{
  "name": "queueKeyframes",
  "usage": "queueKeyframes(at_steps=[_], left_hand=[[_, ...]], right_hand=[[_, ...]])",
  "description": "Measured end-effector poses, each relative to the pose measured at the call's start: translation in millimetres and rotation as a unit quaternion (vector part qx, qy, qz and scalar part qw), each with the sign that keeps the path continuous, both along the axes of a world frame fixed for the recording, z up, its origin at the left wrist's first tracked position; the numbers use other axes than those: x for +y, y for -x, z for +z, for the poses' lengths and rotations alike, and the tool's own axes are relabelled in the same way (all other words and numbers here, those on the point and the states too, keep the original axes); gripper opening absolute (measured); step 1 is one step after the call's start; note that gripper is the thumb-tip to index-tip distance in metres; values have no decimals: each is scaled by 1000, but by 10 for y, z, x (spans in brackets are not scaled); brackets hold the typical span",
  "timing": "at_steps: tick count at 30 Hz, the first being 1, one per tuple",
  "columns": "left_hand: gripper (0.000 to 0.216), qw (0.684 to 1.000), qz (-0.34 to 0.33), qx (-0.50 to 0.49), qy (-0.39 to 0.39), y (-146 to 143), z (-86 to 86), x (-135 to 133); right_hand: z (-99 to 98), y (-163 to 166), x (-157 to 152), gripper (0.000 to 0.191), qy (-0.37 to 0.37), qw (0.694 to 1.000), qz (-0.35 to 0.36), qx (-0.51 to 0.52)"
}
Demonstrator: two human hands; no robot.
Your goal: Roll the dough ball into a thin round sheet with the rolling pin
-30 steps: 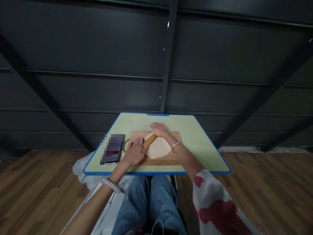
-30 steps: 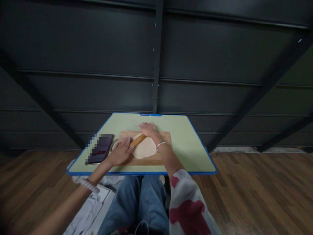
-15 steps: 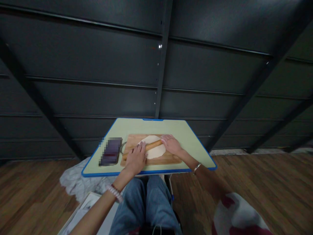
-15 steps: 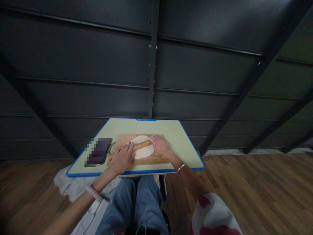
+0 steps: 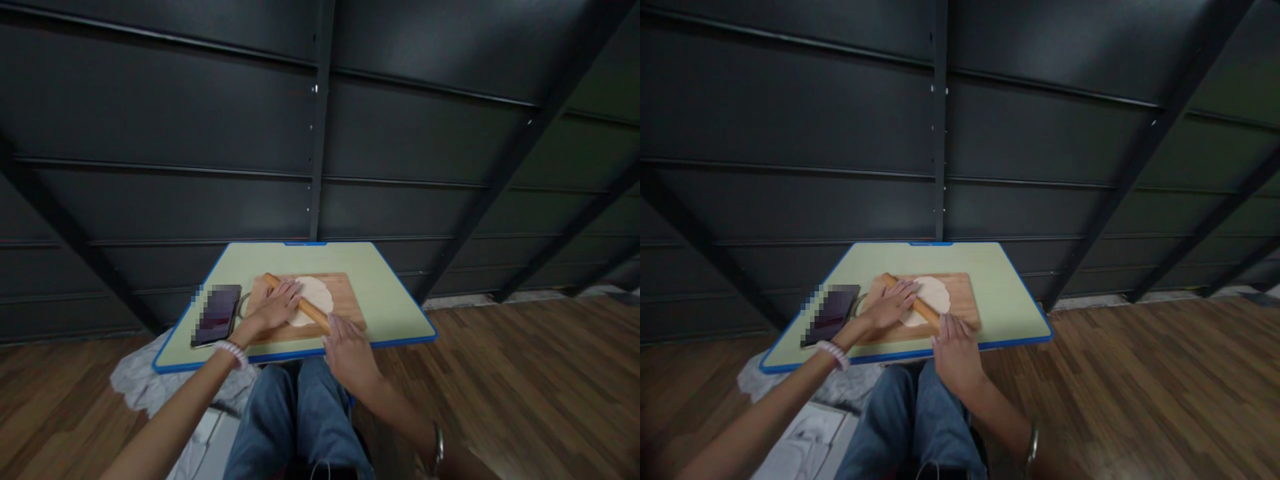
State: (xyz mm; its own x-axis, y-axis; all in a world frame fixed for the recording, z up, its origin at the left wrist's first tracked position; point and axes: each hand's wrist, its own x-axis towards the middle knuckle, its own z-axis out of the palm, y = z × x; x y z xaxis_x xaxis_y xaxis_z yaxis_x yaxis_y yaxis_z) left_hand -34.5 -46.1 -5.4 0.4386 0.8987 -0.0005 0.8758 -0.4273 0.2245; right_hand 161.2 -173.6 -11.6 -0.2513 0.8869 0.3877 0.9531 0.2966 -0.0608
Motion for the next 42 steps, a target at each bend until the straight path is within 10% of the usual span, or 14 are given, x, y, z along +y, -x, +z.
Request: queueKeyframes(at_steps=[16, 42], left_hand=[[50, 992, -39, 9, -122, -715, 20, 334], [61, 991, -123, -25, -41, -1787, 96, 825]], right_hand=[[-99, -60, 46, 41, -17, 999, -11, 30], [-86, -487, 317, 42, 40, 995, -75, 50]])
